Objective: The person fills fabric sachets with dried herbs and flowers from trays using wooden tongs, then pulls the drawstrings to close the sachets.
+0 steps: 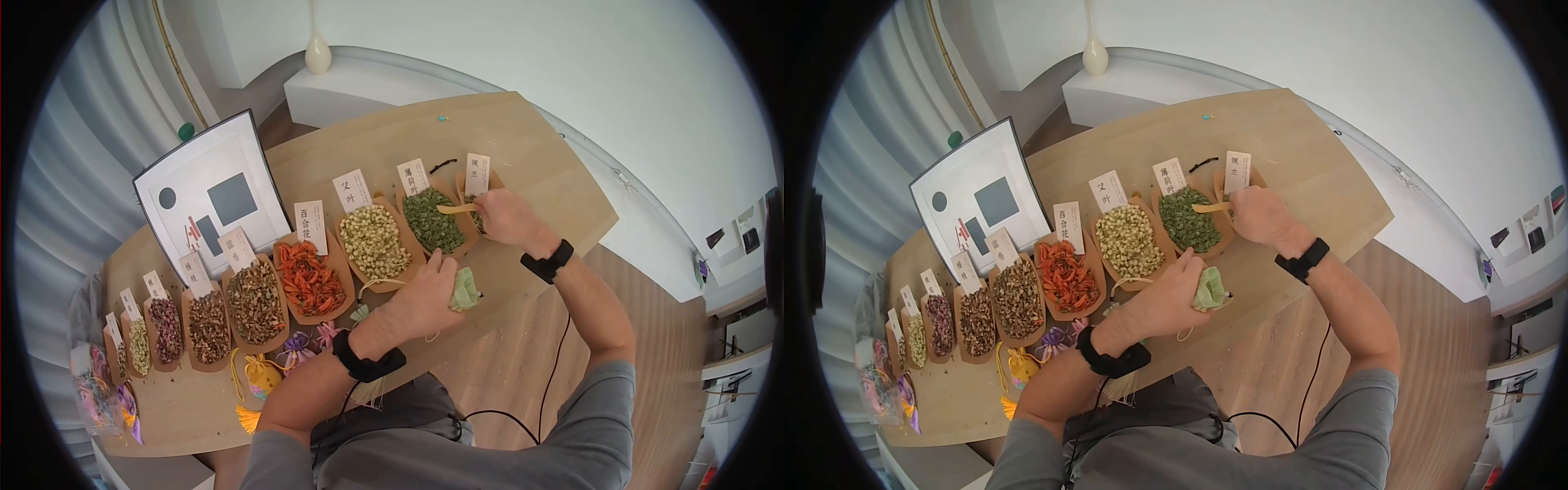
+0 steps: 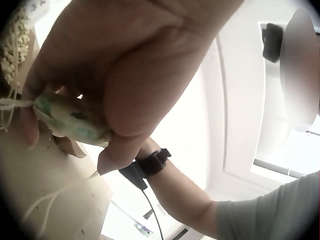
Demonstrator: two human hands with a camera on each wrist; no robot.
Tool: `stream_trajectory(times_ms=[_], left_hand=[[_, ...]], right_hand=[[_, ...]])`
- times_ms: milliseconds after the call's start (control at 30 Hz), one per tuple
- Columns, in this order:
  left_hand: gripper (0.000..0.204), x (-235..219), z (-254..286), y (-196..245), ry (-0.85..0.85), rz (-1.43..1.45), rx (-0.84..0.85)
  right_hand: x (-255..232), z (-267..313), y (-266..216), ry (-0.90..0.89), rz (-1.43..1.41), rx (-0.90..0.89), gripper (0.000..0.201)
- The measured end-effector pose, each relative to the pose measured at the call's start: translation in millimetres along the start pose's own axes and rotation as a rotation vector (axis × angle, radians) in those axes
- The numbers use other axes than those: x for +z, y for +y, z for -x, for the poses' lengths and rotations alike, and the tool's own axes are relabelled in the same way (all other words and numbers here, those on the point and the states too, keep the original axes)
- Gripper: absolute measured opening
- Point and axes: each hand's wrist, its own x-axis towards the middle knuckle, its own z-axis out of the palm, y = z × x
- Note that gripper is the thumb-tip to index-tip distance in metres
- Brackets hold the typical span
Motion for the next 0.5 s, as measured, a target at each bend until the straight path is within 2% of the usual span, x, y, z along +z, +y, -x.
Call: stream_trajectory(times_ms=[67,267,367,433,500], left_hand=[[0.066,-3.2,1.1,3.6,0.009,0.008,0.005],[0.067,0.1,-1.1,-2.7,0.046,0.048,0.06],[0.067,3.2,-0.9,-4.2,0.07,0.035,0.071],[0.066,2.8,-1.4,-4.0,0.075,0.029,0.07],[0.065,1.2,-1.8,-3.1,0.065,0.028,0.061]], right_hand=[[1.2,-4.5,2.1,-0.035,0.038,0.01,0.017],[-21.6,3.2,-17.4,-0.141,-0.096,-0.028,0.019],[-17.3,9.4,-19.7,-0.093,-0.129,-0.079,0.016],[-12.3,17.0,-22.3,0.053,-0.034,-0.186,0.012],[-7.1,20.3,-23.2,0.059,-0.021,-0.19,0.011]])
